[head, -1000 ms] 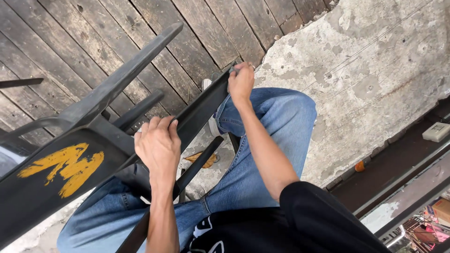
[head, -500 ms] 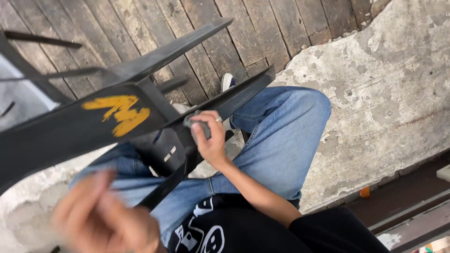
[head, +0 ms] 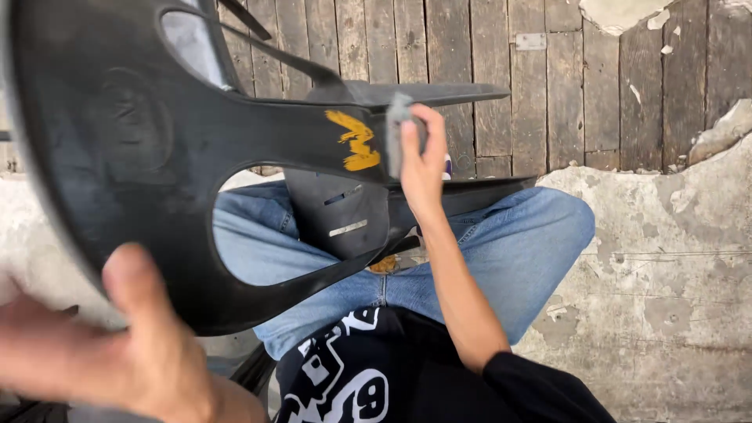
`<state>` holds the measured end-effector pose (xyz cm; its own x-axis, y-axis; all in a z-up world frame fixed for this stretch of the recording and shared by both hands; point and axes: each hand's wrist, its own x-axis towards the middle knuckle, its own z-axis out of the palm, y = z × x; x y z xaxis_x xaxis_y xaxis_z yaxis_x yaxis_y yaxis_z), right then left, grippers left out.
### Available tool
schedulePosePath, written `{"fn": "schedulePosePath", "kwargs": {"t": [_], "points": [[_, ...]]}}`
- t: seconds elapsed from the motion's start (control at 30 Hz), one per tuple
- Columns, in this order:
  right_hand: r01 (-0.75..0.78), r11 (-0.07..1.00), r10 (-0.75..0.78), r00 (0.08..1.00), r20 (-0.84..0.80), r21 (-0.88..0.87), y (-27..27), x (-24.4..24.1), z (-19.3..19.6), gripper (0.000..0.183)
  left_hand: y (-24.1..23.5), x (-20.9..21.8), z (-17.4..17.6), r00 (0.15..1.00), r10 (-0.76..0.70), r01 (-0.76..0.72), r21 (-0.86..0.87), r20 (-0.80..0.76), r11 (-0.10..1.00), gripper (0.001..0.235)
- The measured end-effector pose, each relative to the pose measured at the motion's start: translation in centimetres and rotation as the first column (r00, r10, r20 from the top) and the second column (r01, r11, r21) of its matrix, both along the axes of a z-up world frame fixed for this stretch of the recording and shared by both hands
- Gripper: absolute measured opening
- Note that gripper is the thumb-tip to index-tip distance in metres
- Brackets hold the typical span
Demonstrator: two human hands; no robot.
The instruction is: Sanding the surface of a plastic chair with a piece of sandpaper.
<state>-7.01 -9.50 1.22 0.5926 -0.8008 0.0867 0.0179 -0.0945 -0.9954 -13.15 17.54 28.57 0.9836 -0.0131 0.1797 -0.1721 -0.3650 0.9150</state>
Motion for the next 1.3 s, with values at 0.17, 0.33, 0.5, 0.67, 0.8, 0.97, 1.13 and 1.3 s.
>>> {"fn": "schedulePosePath", "kwargs": {"t": [0.17,0.33,0.5,0.67,0.8,0.97,1.13,1.3], "points": [[-0.29,0.956,0.291,0.956,-0.024,0.033,-0.2,3.3,-4.7,0.022,-4.3,8.0,-2.4,1.0,-0.014,0.012,-0.091,-0.021,0.996,0.04],[-0.041,0.936,0.17,0.922,-0.348,0.35,-3.0,5.2,-11.4,0.027,-5.3,7.4,-3.0,0.999,-0.04,0.039,-0.205,0.001,0.978,0.04],[-0.041,0.959,0.161,0.894,-0.417,0.282,-5.9,5.7,-15.3,0.034,-6.5,5.7,-2.8,0.998,-0.057,0.051,-0.321,-0.009,0.946,0.045],[0.005,0.681,0.182,0.967,-0.176,0.732,-7.3,6.0,-12.7,0.029,-6.4,4.3,-1.6,0.995,-0.096,0.1,-0.279,0.029,0.955,0.049],[-0.047,0.926,0.099,0.988,-0.121,0.375,-6.9,4.9,-11.0,0.028,-5.9,2.3,3.9,0.993,-0.055,0.035,-0.188,-0.103,0.982,0.055],[-0.031,0.977,0.034,0.999,-0.014,0.21,-6.6,7.1,-9.0,0.029,4.0,0.4,-8.5,0.997,-0.071,0.071,-0.073,0.006,0.995,0.053],[-0.091,0.967,0.079,0.995,0.06,0.238,-4.1,4.7,-17.7,0.045,-1.2,1.0,-7.1,0.959,0.027,0.027,0.185,-0.282,0.982,0.063],[-0.17,0.965,0.189,0.979,-0.078,0.202,-1.9,2.9,-16.3,0.05,-6.4,1.8,-5.6,0.84,-0.078,-0.196,0.436,0.536,0.878,0.059]]}}
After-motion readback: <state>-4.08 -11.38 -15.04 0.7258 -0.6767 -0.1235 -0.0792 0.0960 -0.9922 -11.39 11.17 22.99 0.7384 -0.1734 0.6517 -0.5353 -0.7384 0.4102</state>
